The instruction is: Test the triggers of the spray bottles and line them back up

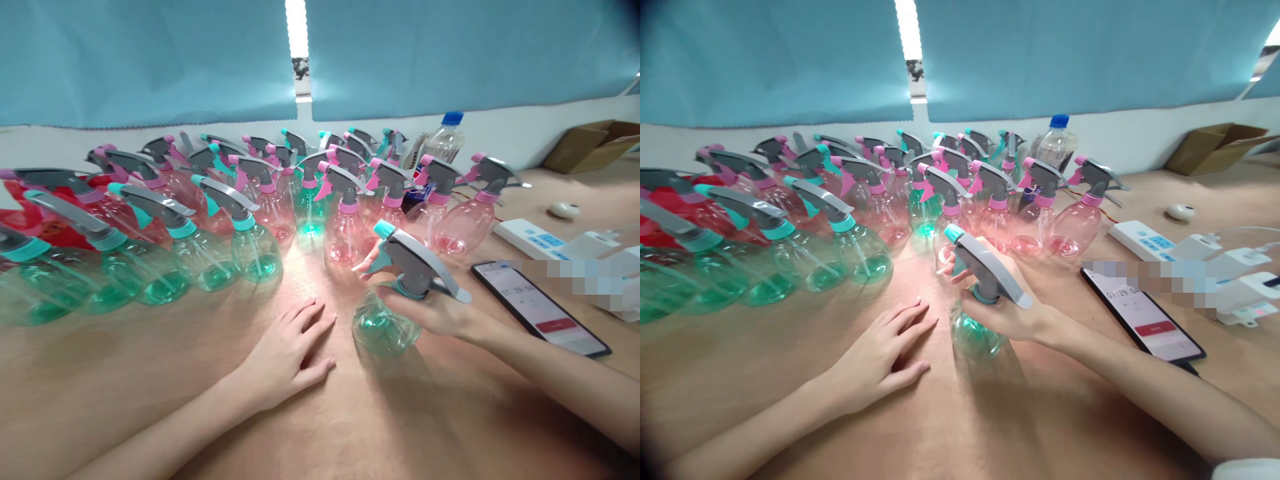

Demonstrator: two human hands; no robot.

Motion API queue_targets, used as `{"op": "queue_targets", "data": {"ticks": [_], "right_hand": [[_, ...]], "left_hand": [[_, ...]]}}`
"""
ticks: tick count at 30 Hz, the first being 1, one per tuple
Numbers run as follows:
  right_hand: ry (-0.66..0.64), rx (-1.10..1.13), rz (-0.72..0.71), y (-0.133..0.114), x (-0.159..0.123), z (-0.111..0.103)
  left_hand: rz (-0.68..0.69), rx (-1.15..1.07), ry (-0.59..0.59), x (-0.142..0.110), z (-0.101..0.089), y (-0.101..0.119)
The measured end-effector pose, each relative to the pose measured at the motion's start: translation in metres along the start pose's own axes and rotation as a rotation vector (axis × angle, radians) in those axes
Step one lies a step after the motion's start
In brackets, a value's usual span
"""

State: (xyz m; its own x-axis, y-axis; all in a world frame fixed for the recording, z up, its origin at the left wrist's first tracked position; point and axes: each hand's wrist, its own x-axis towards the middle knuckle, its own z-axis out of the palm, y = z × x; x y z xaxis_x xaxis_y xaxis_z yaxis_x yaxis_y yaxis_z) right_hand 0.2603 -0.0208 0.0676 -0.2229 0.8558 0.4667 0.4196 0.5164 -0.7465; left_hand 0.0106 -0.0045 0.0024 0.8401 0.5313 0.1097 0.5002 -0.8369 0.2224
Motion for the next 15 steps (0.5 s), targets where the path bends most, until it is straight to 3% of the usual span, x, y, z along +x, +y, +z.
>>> {"op": "queue_targets", "data": {"ticks": [5,15], "right_hand": [[0.018,-0.090,-0.043,-0.0045,0.0031,-0.0011],[0.032,-0.047,-0.019,-0.0046,0.0044,-0.0006]], "left_hand": [[0.004,0.005,0.004,0.0003,0.0003,0.0004],[0.007,0.001,0.011,0.0008,0.0002,0.0004]]}}
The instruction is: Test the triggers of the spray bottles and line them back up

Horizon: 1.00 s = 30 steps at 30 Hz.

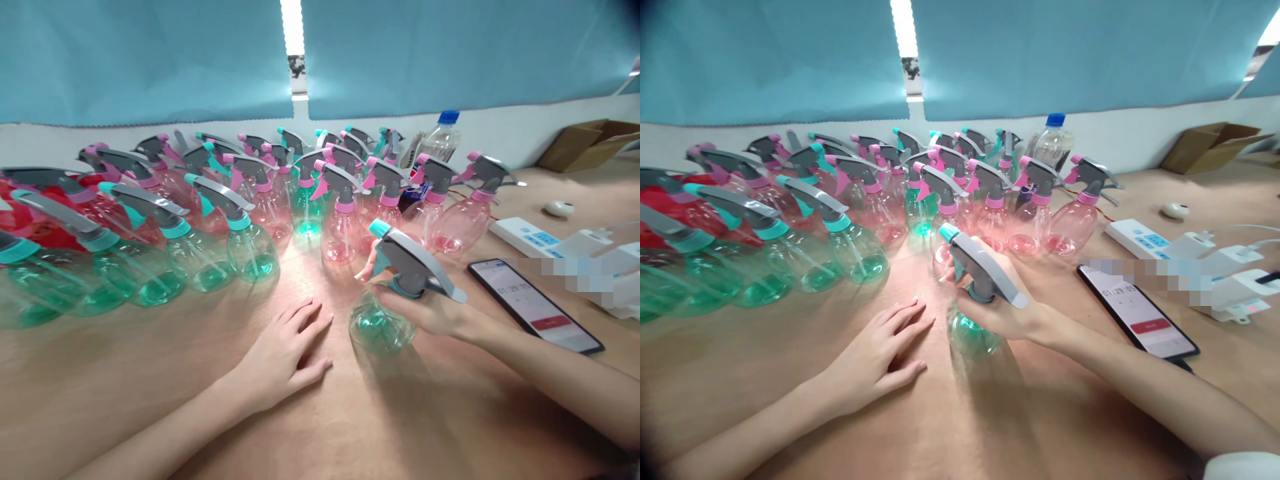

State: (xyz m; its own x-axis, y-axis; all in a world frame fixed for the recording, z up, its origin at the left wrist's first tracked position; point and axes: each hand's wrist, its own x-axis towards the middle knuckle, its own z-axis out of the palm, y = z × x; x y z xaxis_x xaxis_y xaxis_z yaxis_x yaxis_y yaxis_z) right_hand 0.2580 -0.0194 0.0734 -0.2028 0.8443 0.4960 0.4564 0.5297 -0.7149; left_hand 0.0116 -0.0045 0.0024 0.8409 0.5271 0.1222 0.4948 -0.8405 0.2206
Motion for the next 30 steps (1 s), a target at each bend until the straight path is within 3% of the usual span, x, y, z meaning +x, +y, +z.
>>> {"op": "queue_targets", "data": {"ticks": [8,30], "right_hand": [[-0.035,0.065,0.086,0.0016,-0.0042,0.0025],[-0.011,0.114,0.041,0.0067,-0.0053,0.0035]], "left_hand": [[-0.003,-0.020,0.003,-0.0004,-0.0017,0.0009],[-0.011,-0.004,-0.003,-0.0024,0.0013,0.0001]]}}
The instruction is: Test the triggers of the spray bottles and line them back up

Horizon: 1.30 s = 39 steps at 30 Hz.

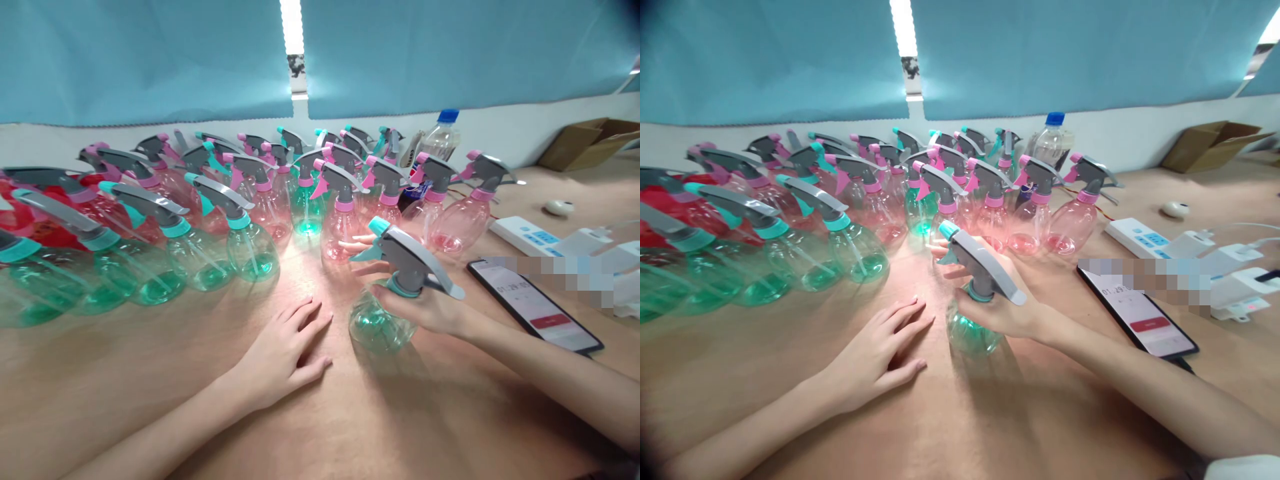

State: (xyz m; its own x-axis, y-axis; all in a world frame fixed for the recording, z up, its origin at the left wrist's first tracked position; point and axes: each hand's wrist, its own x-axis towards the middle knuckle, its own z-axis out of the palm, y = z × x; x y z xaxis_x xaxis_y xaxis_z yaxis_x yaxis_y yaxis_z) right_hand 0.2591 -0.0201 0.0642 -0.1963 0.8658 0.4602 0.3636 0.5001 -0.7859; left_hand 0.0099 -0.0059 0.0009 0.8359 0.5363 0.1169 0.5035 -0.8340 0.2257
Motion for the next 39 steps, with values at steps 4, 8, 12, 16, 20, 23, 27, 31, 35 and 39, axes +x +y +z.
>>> {"op": "queue_targets", "data": {"ticks": [4,8,12,16,20,23,27,31,35,39], "right_hand": [[-0.005,0.015,0.006,-0.0006,-0.0002,0.0011],[0.015,-0.016,0.006,-0.0005,-0.0009,0.0016],[0.040,-0.043,0.025,0.0010,-0.0013,0.0020],[0.020,-0.012,-0.003,0.0027,-0.0013,0.0018],[0.012,0.012,0.002,0.0033,-0.0020,0.0015],[0.018,-0.005,0.025,0.0027,-0.0022,0.0013],[0.021,-0.024,0.023,0.0011,-0.0012,0.0010],[0.015,-0.069,-0.005,0.0002,-0.0001,0.0007],[0.010,-0.094,-0.010,0.0015,-0.0007,0.0007],[0.025,-0.155,-0.013,0.0023,-0.0017,-0.0005]], "left_hand": [[-0.004,-0.003,-0.013,0.0010,-0.0021,0.0009],[-0.004,-0.017,-0.001,0.0015,-0.0030,0.0009],[-0.006,-0.027,0.014,0.0011,-0.0018,0.0005],[-0.003,-0.027,0.011,0.0016,-0.0017,0.0007],[-0.005,-0.017,0.008,0.0021,-0.0025,0.0010],[-0.009,-0.020,0.006,0.0019,-0.0029,0.0012],[-0.006,-0.026,0.012,0.0017,-0.0025,0.0009],[0.003,-0.029,0.021,0.0014,-0.0021,0.0003],[-0.001,-0.027,0.014,0.0014,-0.0034,0.0008],[-0.001,-0.028,0.006,0.0019,-0.0044,0.0014]]}}
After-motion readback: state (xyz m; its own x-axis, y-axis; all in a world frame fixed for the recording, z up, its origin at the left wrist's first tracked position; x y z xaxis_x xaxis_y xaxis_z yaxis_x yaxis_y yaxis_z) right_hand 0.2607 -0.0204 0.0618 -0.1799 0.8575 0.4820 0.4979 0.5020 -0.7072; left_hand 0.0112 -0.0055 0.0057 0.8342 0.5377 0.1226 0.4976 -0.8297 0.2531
